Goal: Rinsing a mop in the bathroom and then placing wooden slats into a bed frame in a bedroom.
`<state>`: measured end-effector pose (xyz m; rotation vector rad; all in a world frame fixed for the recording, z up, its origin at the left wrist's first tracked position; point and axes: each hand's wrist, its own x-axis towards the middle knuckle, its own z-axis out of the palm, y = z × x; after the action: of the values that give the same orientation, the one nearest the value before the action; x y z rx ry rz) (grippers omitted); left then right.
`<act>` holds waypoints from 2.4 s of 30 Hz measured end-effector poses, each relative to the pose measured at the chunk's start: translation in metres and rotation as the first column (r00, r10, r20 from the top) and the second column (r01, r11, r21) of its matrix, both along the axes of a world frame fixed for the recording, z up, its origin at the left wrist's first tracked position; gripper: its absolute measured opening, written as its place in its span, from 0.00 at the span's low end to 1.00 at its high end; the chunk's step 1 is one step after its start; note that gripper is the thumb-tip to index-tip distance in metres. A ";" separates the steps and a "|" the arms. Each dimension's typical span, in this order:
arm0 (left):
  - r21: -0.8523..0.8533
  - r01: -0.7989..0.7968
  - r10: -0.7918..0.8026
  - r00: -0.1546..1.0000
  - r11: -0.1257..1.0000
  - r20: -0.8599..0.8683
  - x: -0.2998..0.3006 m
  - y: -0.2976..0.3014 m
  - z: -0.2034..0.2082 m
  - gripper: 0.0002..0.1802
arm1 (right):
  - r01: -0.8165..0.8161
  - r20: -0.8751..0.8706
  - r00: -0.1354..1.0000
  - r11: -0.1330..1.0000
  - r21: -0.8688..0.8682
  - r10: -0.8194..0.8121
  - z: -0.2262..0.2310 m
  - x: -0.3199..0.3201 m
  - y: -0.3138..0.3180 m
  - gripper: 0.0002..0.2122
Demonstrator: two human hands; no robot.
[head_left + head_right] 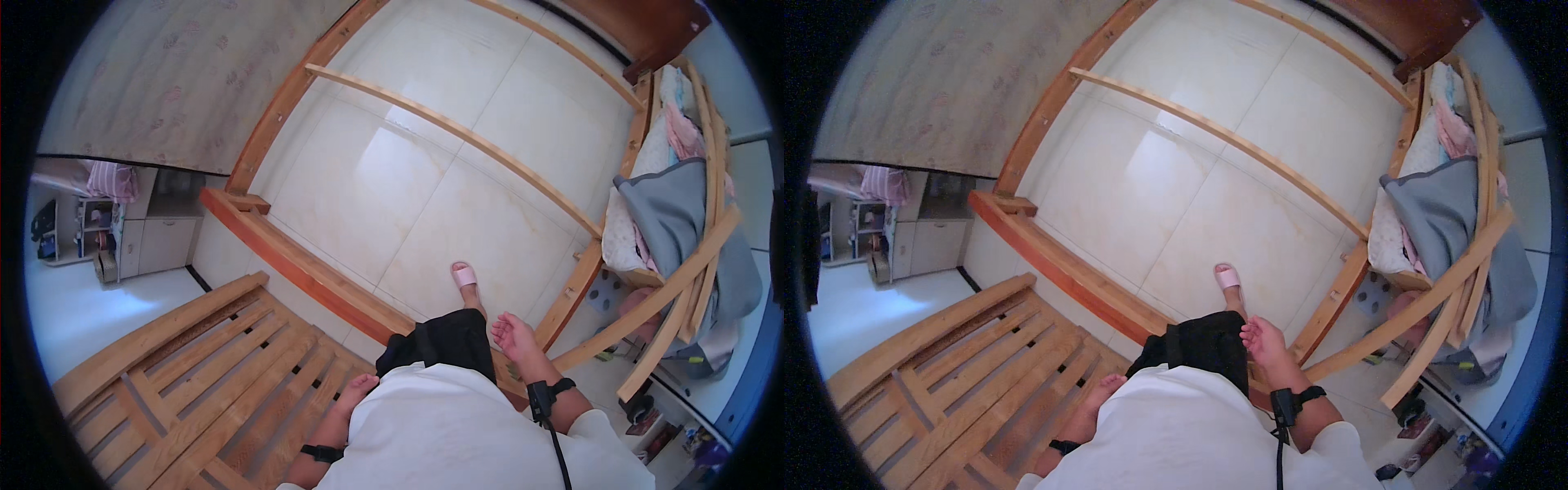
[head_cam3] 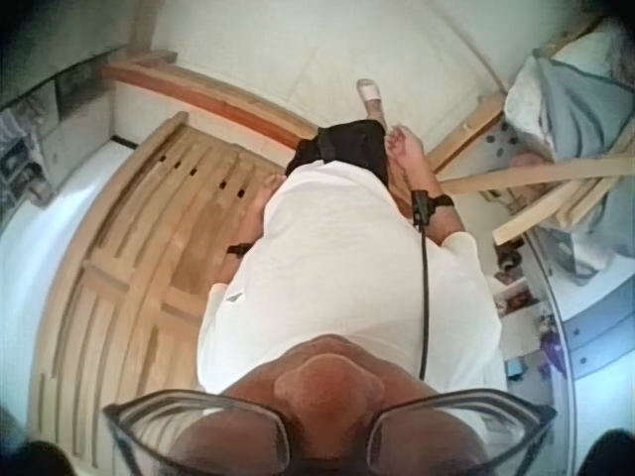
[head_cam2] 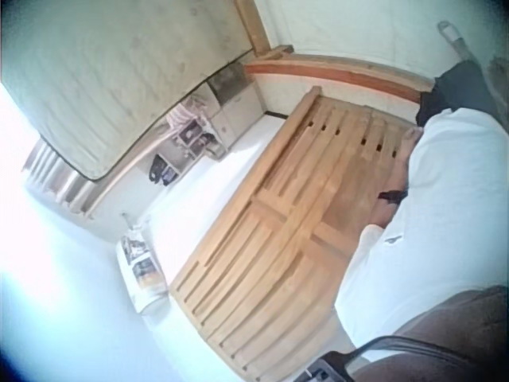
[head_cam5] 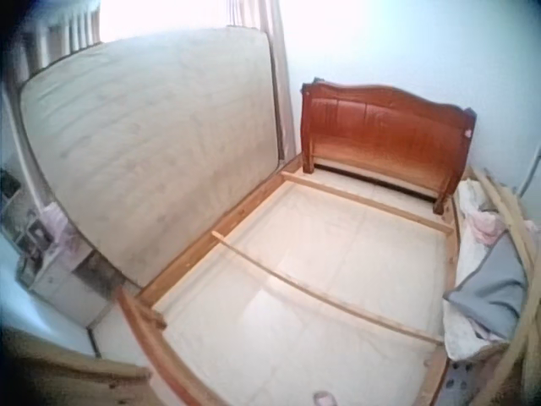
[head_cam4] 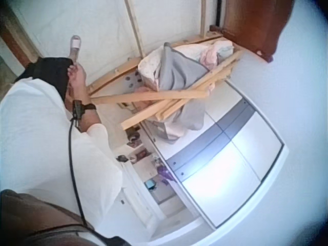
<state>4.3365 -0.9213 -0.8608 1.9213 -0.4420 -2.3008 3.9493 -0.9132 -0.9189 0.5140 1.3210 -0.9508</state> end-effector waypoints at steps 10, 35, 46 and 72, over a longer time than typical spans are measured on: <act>-0.217 -0.084 0.049 0.986 0.972 -0.163 0.161 0.035 -0.043 0.08 | -0.003 -0.253 0.967 1.000 -0.024 -0.003 0.052 0.147 0.121 0.08; -0.241 0.080 -0.116 0.983 0.967 -0.140 0.225 0.000 -0.063 0.09 | -0.527 -0.556 0.634 0.827 0.197 0.537 0.000 0.219 0.147 0.06; -0.086 0.116 -0.109 0.991 0.990 0.081 0.139 -0.122 -0.032 0.08 | -0.577 -0.301 0.711 0.772 0.266 0.636 -0.065 0.093 0.013 0.08; -0.175 0.377 -0.395 0.915 0.910 -0.082 -0.094 -0.353 0.073 0.08 | -0.085 -0.209 0.971 0.985 0.152 0.116 -0.024 -0.019 -0.094 0.10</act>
<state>4.2424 -1.2740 -0.7879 1.7410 -1.0403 -2.4977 3.9302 -1.0077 -0.9430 0.4558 1.6059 -0.8495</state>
